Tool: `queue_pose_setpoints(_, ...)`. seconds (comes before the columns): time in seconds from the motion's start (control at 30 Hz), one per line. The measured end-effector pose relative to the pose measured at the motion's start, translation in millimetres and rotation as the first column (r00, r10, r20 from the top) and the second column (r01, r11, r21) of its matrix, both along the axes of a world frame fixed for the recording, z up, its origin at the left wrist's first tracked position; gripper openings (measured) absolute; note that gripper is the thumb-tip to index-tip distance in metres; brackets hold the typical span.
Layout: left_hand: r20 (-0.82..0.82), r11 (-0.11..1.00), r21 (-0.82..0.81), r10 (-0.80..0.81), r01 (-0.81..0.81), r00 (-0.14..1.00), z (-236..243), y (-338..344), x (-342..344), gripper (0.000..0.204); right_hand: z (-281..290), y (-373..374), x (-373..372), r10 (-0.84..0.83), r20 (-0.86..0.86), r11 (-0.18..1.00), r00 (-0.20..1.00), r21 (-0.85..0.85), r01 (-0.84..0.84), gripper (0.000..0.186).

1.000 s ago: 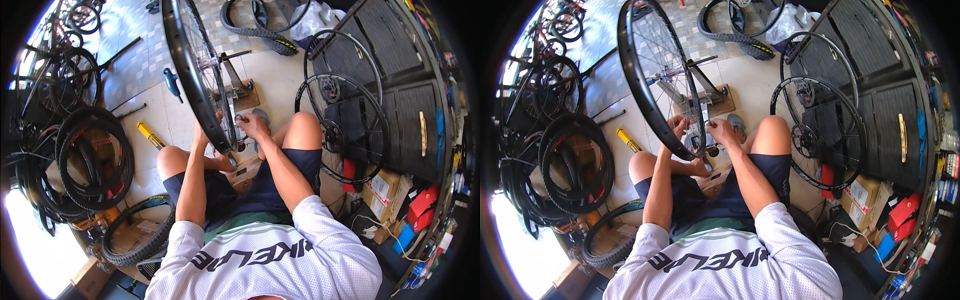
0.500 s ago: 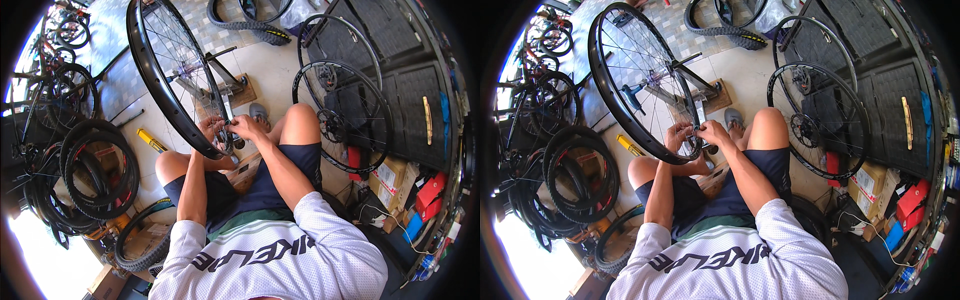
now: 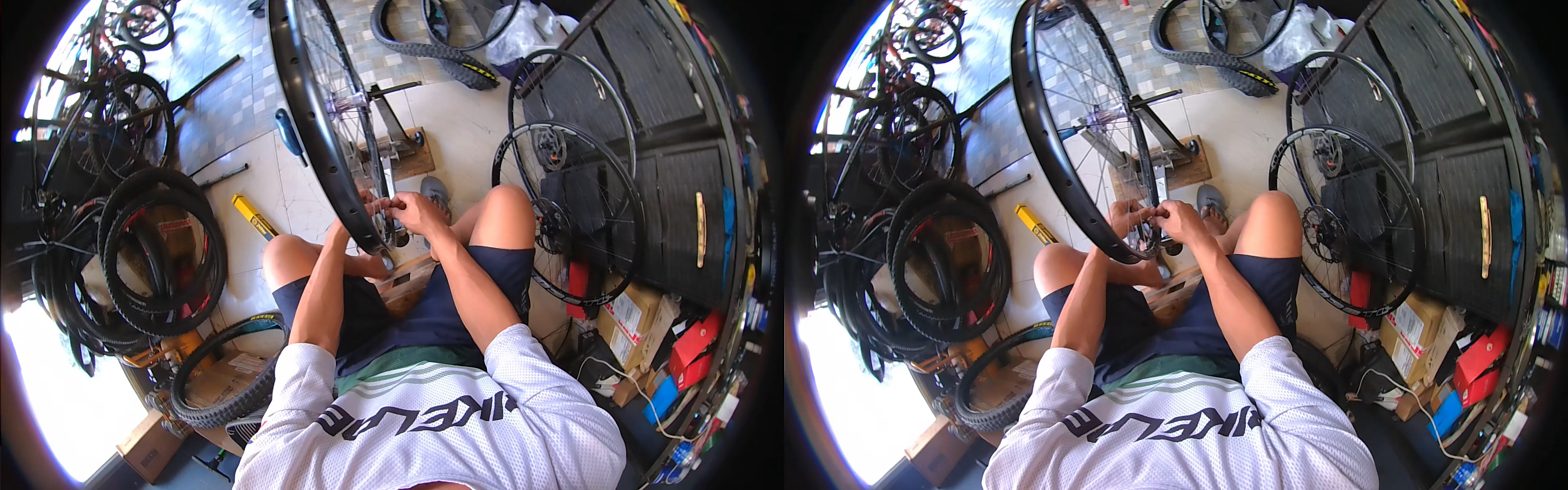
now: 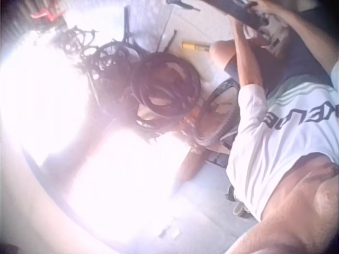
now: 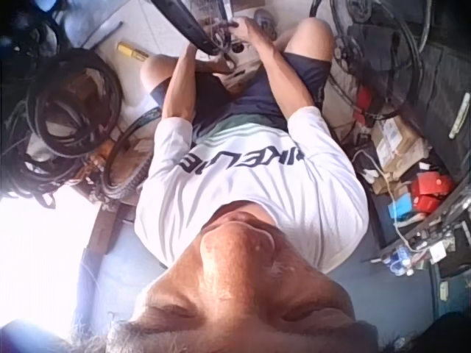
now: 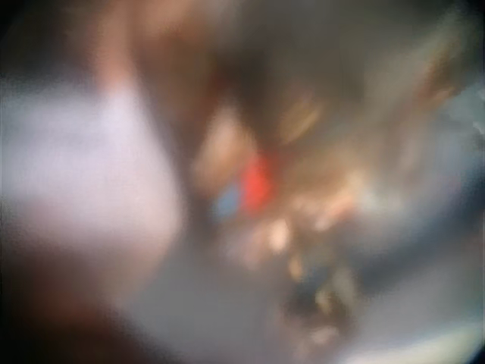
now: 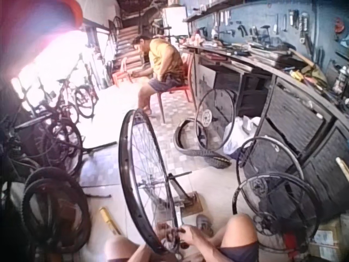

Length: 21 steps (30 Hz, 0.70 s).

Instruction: The person sits on the floor and uses a spoke wrench to adjust the tension of spokes on a bicycle wheel mounted in a truing stand. They rotate the wheel periodically to check alignment and continue making small adjustments to the spokes.

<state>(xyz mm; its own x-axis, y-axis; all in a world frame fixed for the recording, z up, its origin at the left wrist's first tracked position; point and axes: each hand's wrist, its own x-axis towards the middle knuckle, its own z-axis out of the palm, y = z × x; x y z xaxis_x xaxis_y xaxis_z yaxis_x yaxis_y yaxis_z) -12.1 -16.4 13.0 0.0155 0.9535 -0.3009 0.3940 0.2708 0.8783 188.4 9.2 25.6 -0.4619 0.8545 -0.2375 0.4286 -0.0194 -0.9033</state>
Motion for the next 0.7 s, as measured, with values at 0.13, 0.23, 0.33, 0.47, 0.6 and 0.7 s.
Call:
queue_pose_setpoints(0.13,-0.033,0.994,0.011,0.106,-0.106,0.994,14.7,6.5,31.9,0.043,0.5,0.0,9.8,-0.033,0.098,0.999,0.995,0.036,0.030,0.036)
queue_pose_setpoints(0.23,-0.014,0.993,0.043,0.110,-0.109,0.994,8.0,5.7,29.9,0.030,11.6,-3.4,2.6,-0.010,0.159,0.989,0.987,0.145,-0.013,0.038)
queue_pose_setpoints(0.33,-0.120,0.998,0.055,0.019,-0.012,0.993,-5.9,5.4,25.2,0.025,15.7,-10.9,-3.1,-0.053,0.217,0.973,0.975,0.231,0.001,0.035)
queue_pose_setpoints(0.47,-0.243,0.994,0.041,-0.085,0.098,0.966,-31.3,14.4,5.1,0.027,-4.7,-6.7,-9.1,-0.008,0.140,0.974,0.990,0.225,-0.024,0.035)
queue_pose_setpoints(0.6,-0.016,1.000,0.027,-0.006,0.007,1.000,-37.8,12.8,1.9,0.030,-12.1,2.7,0.0,0.118,0.014,0.992,0.993,0.032,-0.118,0.030)
queue_pose_setpoints(0.7,-0.050,0.999,-0.013,-0.038,0.037,0.998,-41.0,15.0,0.2,0.032,-14.6,5.0,0.2,0.187,0.149,0.982,0.971,-0.020,-0.186,0.027)
